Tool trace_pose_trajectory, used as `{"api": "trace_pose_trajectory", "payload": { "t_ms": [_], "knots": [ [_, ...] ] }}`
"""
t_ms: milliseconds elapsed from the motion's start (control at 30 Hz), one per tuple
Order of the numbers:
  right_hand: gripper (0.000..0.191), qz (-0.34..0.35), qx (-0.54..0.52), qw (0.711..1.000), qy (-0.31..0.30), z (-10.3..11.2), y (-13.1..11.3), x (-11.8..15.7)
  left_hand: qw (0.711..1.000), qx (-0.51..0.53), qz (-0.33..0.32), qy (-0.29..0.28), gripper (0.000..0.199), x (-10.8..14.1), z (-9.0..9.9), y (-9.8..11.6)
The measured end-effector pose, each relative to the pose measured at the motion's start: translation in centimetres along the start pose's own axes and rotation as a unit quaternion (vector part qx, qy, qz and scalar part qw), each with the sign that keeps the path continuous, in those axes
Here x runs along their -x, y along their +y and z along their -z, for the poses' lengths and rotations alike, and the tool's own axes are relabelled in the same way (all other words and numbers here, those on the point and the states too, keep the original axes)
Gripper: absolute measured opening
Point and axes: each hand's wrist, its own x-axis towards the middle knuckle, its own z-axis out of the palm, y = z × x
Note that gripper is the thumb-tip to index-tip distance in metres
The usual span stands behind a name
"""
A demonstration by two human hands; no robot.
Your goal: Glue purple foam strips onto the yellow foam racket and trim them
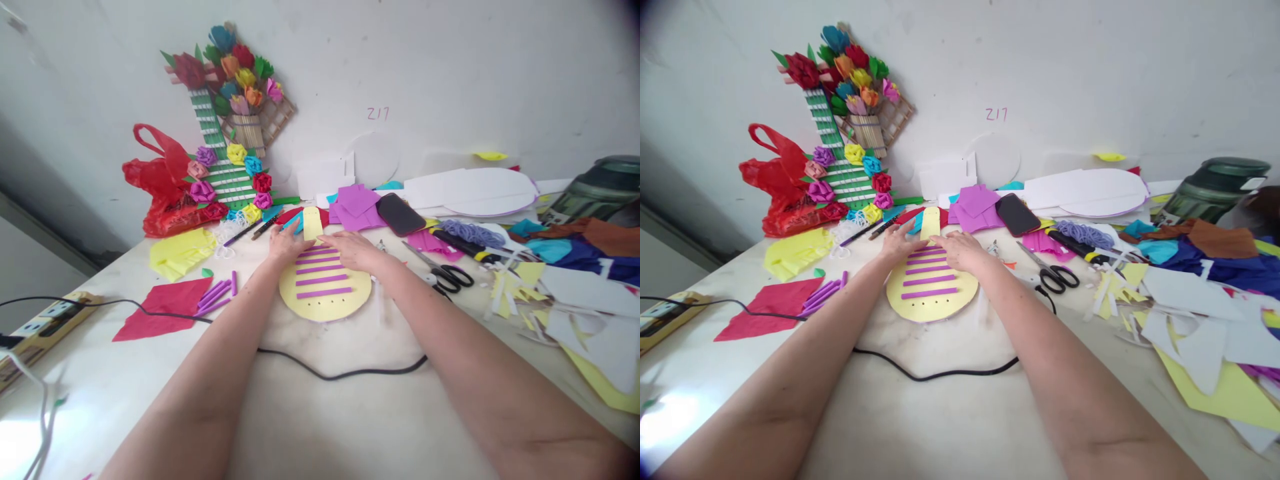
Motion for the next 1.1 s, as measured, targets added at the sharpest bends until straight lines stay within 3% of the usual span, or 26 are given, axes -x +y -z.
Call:
{"api": "trace_pose_trajectory", "payload": {
  "t_ms": [167,633,867,967,1100],
  "knots": [
    [0.067,0.004,0.001,1.000,0.006,-0.2,0.1,0.0,1.000,-0.019,0.009,-0.022,0.077,0.6,0.7,0.9],
    [0.064,-0.004,0.022,1.000,0.012,-0.4,-0.1,-0.2,0.996,-0.070,0.025,-0.048,0.089,0.3,0.9,0.7],
    [0.064,0.000,0.021,1.000,0.022,-0.6,0.1,-0.3,0.998,-0.060,0.021,-0.021,0.089,0.7,0.9,0.8],
    [0.064,-0.008,0.022,0.999,0.024,-0.6,0.0,-0.2,0.999,-0.041,0.004,0.015,0.083,0.7,0.9,0.7],
    [0.067,-0.011,0.027,0.999,0.016,-0.5,0.0,-0.3,0.993,0.088,-0.032,0.072,0.063,0.1,1.5,0.3]
  ]
}}
